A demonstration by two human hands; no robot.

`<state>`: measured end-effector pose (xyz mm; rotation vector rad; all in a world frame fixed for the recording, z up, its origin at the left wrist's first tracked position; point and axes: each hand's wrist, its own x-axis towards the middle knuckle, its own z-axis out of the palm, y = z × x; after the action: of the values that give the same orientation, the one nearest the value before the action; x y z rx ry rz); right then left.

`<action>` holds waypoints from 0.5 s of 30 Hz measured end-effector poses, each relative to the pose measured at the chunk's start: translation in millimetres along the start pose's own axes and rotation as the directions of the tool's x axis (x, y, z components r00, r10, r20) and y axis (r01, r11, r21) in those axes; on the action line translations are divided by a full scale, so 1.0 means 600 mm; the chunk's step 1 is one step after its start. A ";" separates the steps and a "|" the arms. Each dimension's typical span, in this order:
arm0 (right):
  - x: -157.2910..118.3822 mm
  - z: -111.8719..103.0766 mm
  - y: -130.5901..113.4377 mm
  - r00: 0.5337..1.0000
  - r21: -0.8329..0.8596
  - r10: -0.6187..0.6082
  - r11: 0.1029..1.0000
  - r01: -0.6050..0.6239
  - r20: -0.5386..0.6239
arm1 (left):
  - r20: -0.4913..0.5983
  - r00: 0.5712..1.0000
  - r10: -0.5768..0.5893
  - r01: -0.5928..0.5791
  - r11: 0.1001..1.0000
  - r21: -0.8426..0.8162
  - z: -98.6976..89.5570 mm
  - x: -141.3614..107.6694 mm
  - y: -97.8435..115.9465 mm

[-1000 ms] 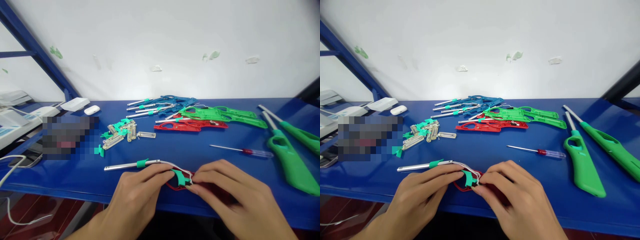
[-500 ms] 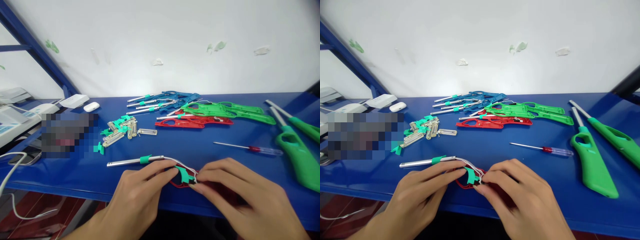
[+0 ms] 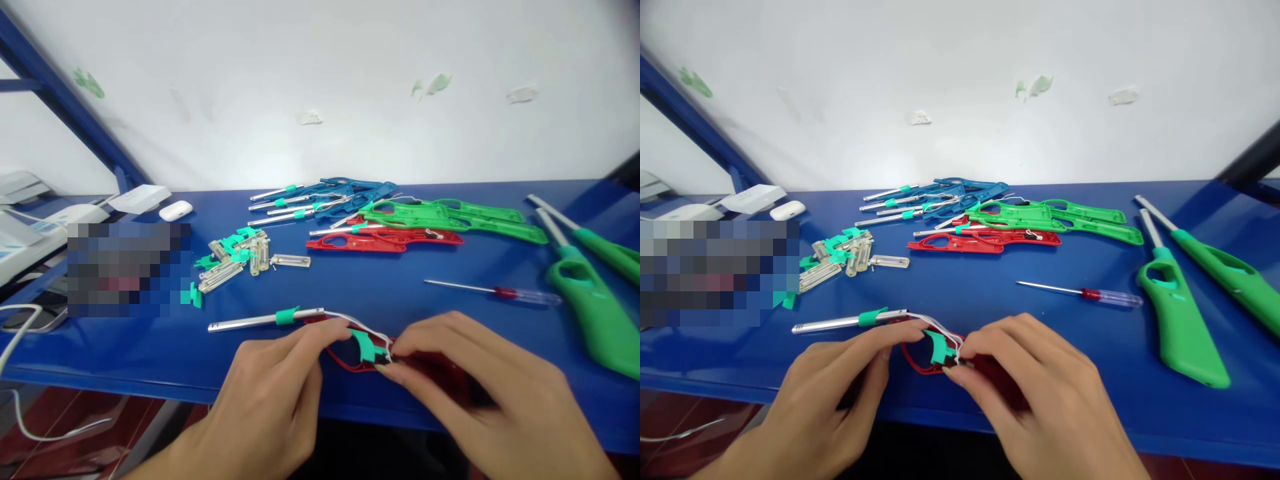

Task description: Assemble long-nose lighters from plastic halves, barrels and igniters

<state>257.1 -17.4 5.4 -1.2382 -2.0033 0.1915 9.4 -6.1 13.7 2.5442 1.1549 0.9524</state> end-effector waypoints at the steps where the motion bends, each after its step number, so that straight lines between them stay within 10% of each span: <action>1: -0.001 0.001 0.000 1.000 0.010 0.017 1.000 -0.017 0.000 | 0.007 1.000 0.006 -0.006 1.000 0.006 -0.001 0.000 0.000; 15: -0.001 -0.003 0.014 0.969 -0.076 -0.140 0.985 0.158 0.201 | -0.020 0.995 0.095 -0.094 0.994 0.062 0.004 -0.006 -0.007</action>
<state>264.3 -14.2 2.0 -1.1553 -2.2882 0.1540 6.6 -5.7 8.6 2.6639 1.0945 0.9849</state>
